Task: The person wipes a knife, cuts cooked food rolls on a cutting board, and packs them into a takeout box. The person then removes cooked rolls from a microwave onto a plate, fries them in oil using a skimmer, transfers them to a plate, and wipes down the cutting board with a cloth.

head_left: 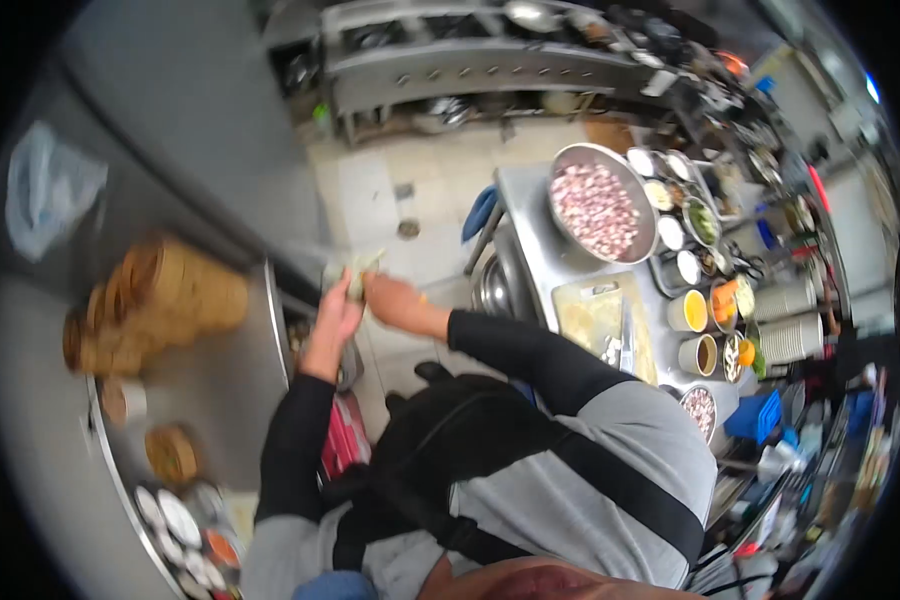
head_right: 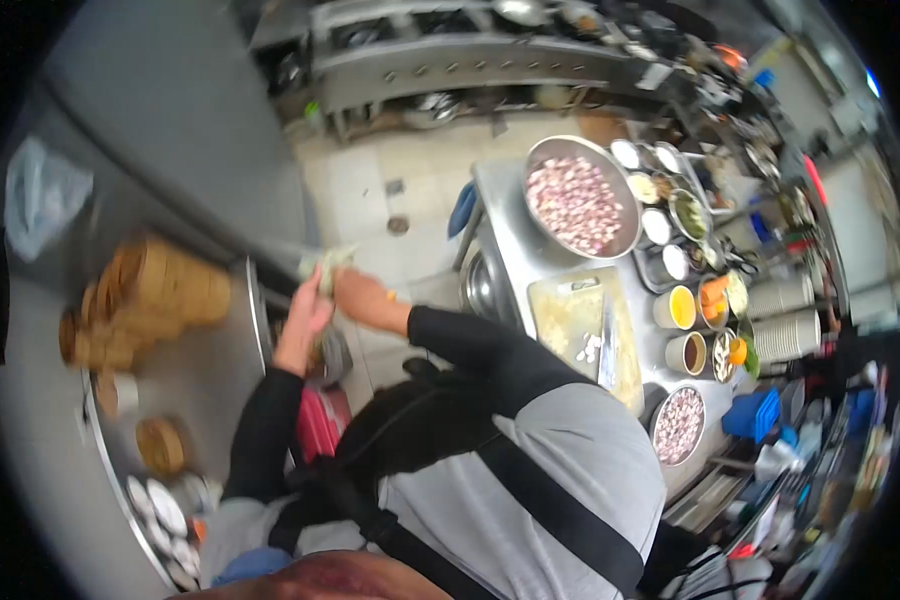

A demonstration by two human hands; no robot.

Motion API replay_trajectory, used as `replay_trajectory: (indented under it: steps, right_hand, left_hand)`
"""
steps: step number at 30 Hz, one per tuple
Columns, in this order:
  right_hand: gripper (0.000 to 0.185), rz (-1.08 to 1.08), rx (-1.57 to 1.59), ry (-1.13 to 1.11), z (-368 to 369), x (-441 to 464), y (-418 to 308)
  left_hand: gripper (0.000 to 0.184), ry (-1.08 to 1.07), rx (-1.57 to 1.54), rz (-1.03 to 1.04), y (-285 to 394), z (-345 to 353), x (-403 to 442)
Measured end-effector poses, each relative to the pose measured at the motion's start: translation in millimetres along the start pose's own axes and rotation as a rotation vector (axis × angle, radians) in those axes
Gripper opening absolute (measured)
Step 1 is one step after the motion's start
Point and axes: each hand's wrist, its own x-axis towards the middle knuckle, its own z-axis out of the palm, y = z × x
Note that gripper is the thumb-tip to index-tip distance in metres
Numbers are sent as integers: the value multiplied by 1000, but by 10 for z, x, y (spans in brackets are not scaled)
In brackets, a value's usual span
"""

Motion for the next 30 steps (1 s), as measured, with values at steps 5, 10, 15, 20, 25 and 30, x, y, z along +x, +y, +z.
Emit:
replay_trajectory:
  steps: [5,10,15,20,25,30]
  right_hand:
    - [19,-203,-204,-83,-153,159,39]
    - [15,-235,-227,-172,-487,161,-35]
    - [25,-334,76,-235,-869,-395,294]
    - [63,143,1600,-1242,-1185,-67,330]
    - [63,154,1634,-1591,-423,520,-403]
    - [56,83,1434,-1622,-115,570,-952]
  left_hand:
    - [26,225,54,191,83,92,198]
    - [32,444,33,336,342,207,102]
    - [33,409,-122,600,1181,-759,-218]
    - [43,291,-256,608,1201,-266,-1363]
    - [47,-156,-496,671,524,143,-1433]
    - [44,467,-362,878,35,190,-2272]
